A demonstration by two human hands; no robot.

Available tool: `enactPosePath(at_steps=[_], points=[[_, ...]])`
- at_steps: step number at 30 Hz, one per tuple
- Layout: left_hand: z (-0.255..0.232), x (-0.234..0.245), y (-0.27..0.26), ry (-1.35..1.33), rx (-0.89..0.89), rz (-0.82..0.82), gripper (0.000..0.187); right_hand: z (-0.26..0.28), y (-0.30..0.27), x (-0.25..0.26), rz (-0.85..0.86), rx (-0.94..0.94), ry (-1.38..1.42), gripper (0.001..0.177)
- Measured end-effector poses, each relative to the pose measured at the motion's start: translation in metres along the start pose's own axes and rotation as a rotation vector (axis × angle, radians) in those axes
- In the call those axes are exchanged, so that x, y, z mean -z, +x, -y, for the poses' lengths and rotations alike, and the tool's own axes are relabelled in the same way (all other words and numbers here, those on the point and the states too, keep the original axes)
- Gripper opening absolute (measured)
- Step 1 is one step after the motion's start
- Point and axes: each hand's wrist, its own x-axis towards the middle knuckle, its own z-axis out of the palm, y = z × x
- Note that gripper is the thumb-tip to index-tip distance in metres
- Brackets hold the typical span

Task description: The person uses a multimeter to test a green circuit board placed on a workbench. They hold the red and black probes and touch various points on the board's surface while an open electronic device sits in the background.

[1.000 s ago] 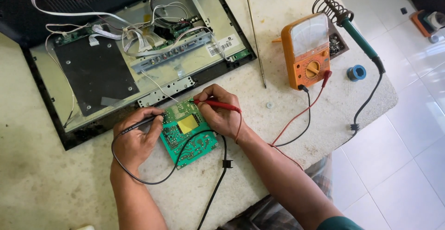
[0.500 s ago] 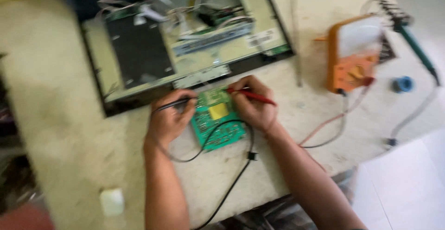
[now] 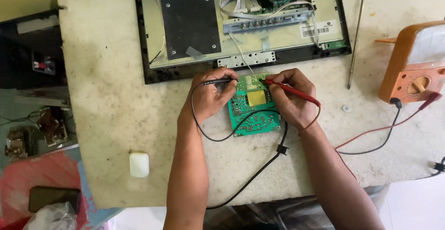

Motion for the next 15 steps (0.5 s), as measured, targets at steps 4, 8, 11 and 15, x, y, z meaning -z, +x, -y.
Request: enactPosePath(at_steps=[4,8,11,15], points=[[-0.001,-0.001,0.001,-0.016,0.007,-0.01,0.011,0.003,-0.001,-0.001,0.018,-0.01,0.007,0.011],[-0.001,0.0,0.001,-0.039,0.022,-0.001,0.012,0.007,0.0,-0.003,0.043,-0.023,0.039,0.013],[-0.002,0.0,0.001,-0.044,0.024,-0.002,0.012,0.01,-0.001,-0.004,0.045,-0.041,0.022,0.013],[-0.003,0.0,0.001,-0.054,0.02,-0.01,0.012,0.003,-0.001,-0.003,0.044,-0.058,0.009,0.013]])
